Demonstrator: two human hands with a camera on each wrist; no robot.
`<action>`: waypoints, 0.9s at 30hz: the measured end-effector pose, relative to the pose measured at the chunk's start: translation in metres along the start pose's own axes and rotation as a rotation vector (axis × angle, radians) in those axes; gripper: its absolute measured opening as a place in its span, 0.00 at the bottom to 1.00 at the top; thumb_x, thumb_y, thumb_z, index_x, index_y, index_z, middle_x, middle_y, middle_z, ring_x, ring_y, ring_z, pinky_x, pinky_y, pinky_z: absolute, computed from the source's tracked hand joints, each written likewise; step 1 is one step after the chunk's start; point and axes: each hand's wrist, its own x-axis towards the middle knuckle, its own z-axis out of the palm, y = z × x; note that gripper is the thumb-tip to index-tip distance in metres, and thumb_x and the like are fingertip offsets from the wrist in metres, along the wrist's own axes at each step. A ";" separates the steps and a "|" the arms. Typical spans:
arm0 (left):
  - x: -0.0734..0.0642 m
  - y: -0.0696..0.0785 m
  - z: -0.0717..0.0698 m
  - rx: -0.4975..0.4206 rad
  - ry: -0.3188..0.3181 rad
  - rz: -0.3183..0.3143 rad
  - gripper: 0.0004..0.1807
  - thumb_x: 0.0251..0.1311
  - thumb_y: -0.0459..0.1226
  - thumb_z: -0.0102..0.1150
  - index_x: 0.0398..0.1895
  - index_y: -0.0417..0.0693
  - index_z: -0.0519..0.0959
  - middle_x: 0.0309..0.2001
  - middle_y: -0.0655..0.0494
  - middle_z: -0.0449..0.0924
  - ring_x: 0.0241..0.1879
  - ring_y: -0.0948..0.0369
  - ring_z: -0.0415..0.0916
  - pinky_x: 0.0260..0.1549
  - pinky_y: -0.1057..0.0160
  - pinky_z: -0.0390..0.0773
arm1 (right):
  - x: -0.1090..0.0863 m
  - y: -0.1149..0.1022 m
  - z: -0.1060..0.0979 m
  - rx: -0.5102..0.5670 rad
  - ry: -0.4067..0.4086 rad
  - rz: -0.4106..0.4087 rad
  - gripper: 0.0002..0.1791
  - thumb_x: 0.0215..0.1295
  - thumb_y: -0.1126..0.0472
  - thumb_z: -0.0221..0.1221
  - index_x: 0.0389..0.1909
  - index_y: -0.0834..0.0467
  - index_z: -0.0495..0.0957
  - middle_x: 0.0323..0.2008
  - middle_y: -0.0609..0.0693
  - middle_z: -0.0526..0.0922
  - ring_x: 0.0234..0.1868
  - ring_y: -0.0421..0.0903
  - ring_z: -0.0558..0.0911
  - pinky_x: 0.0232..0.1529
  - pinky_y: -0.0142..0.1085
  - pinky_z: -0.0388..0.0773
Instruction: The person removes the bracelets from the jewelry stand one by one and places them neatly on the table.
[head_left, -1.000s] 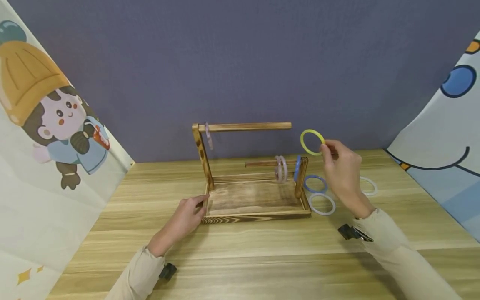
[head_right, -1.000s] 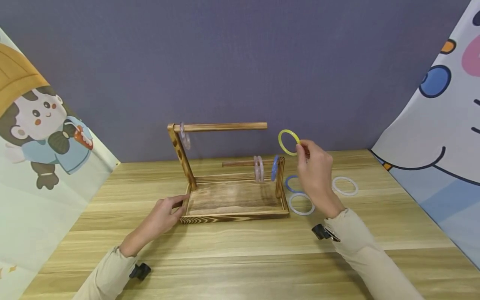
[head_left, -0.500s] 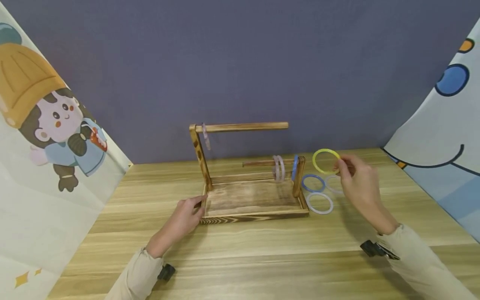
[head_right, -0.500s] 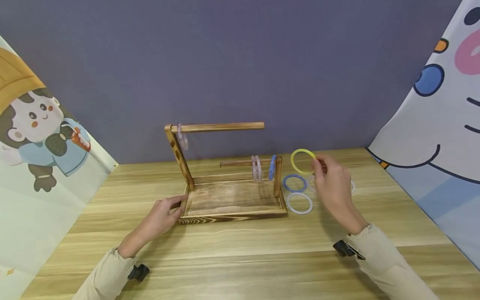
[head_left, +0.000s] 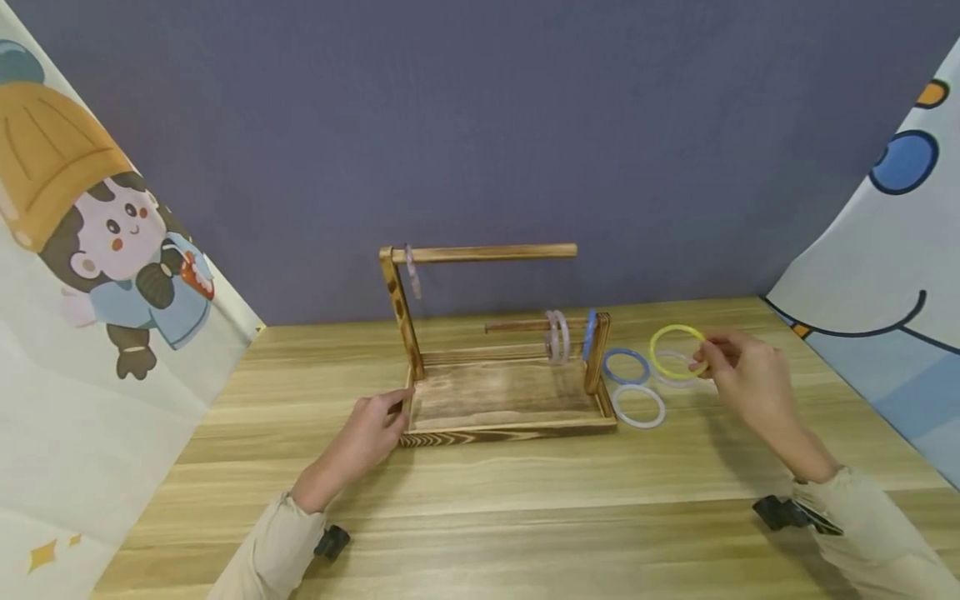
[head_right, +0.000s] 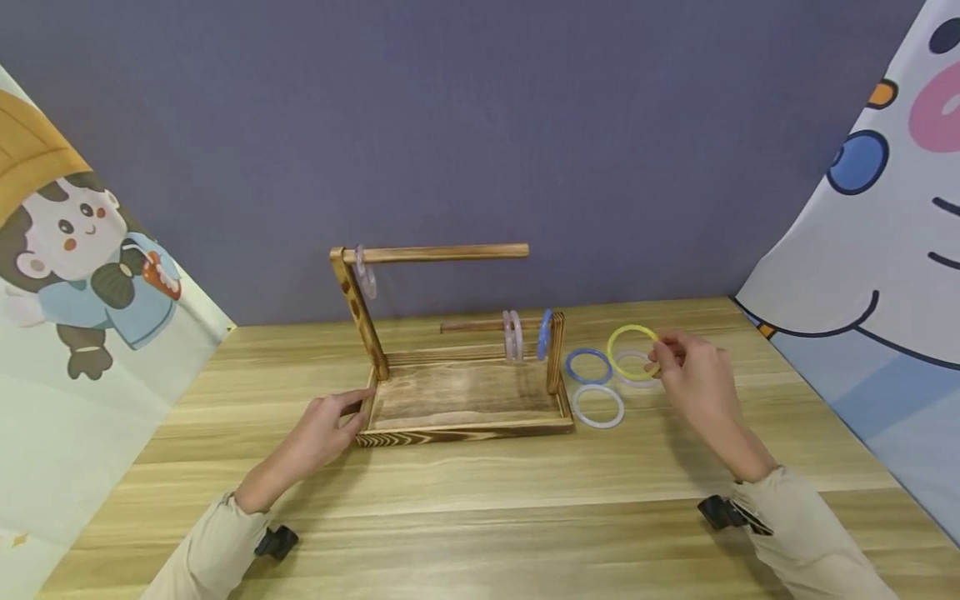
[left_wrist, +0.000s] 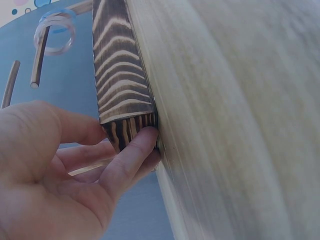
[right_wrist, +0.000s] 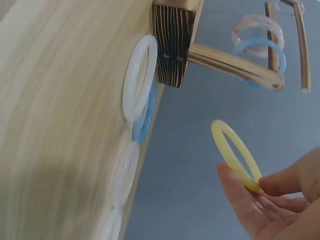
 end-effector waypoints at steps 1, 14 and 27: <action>0.000 0.000 0.000 0.004 0.000 0.002 0.23 0.67 0.26 0.54 0.64 0.28 0.71 0.59 0.29 0.75 0.46 0.50 0.82 0.21 0.69 0.79 | 0.000 0.002 -0.001 -0.004 -0.024 0.010 0.09 0.67 0.74 0.58 0.43 0.77 0.79 0.27 0.65 0.85 0.19 0.26 0.79 0.17 0.19 0.72; 0.000 -0.001 -0.001 0.032 0.005 0.012 0.22 0.67 0.27 0.54 0.64 0.29 0.72 0.57 0.30 0.77 0.47 0.51 0.81 0.21 0.69 0.77 | 0.002 0.034 -0.010 -0.029 -0.401 0.195 0.12 0.70 0.70 0.53 0.43 0.78 0.79 0.27 0.58 0.86 0.21 0.47 0.84 0.18 0.33 0.79; 0.000 0.001 -0.001 0.040 0.007 0.024 0.22 0.67 0.27 0.55 0.63 0.28 0.72 0.57 0.31 0.77 0.50 0.48 0.81 0.26 0.68 0.79 | 0.001 0.056 -0.011 0.165 -0.590 0.401 0.16 0.72 0.70 0.52 0.49 0.82 0.74 0.32 0.62 0.86 0.29 0.48 0.86 0.30 0.38 0.86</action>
